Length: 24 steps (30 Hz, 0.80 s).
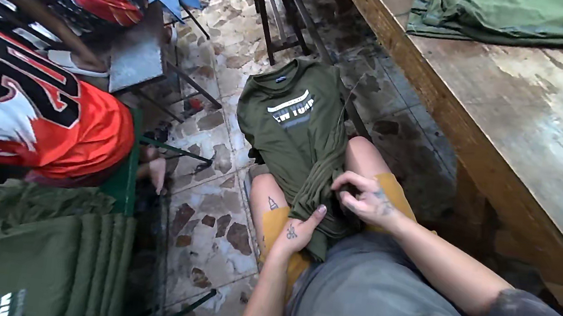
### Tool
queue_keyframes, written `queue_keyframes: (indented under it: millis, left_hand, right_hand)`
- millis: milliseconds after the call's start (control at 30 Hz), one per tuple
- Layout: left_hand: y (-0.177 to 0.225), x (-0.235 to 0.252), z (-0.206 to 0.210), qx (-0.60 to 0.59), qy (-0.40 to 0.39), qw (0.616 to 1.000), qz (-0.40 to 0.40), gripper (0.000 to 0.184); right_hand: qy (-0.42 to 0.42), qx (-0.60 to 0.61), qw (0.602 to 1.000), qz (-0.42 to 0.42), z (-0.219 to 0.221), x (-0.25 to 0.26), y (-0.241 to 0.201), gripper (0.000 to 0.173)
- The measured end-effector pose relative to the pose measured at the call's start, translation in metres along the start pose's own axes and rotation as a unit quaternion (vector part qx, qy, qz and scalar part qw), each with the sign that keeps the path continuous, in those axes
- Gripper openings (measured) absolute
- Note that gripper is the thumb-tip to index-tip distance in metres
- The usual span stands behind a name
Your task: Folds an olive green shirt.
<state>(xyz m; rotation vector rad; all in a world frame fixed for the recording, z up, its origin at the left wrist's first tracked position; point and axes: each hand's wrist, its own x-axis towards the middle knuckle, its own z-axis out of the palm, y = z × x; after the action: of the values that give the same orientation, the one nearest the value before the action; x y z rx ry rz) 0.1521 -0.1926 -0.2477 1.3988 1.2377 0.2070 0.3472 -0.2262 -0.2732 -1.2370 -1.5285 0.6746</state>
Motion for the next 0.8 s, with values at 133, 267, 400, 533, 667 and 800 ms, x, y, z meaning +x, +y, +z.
queue_keyframes:
  millis: [133, 267, 400, 533, 667, 800]
  left_hand:
    - [-0.002, -0.001, 0.0, 0.014, -0.025, 1.0, 0.011, 0.043]
    - [0.003, 0.004, 0.001, 0.035, -0.045, 0.998, 0.021, 0.043]
    - [0.001, 0.0, 0.002, 0.003, -0.015, 1.0, 0.023, 0.043]
    - [0.006, 0.003, 0.005, -0.026, 0.004, 1.0, 0.004, 0.04]
    - [0.003, 0.005, 0.005, -0.024, 0.006, 0.999, -0.026, 0.04]
    - [0.003, 0.004, 0.006, -0.026, 0.002, 1.0, -0.017, 0.041]
  right_hand:
    - [-0.035, 0.061, 0.998, -0.005, -0.006, -0.015, -0.001, 0.021]
    - [-0.048, 0.011, 0.998, 0.049, 0.005, -0.009, -0.001, 0.025]
    - [-0.029, -0.011, 0.991, 0.133, 0.01, -0.005, -0.003, 0.025]
    - [-0.034, 0.029, 0.992, 0.12, 0.005, -0.006, -0.001, 0.023]
    - [0.085, 0.011, 0.983, 0.162, -0.024, -0.021, 0.007, 0.017]
    - [0.07, -0.018, 0.976, 0.204, -0.04, -0.022, 0.008, 0.021]
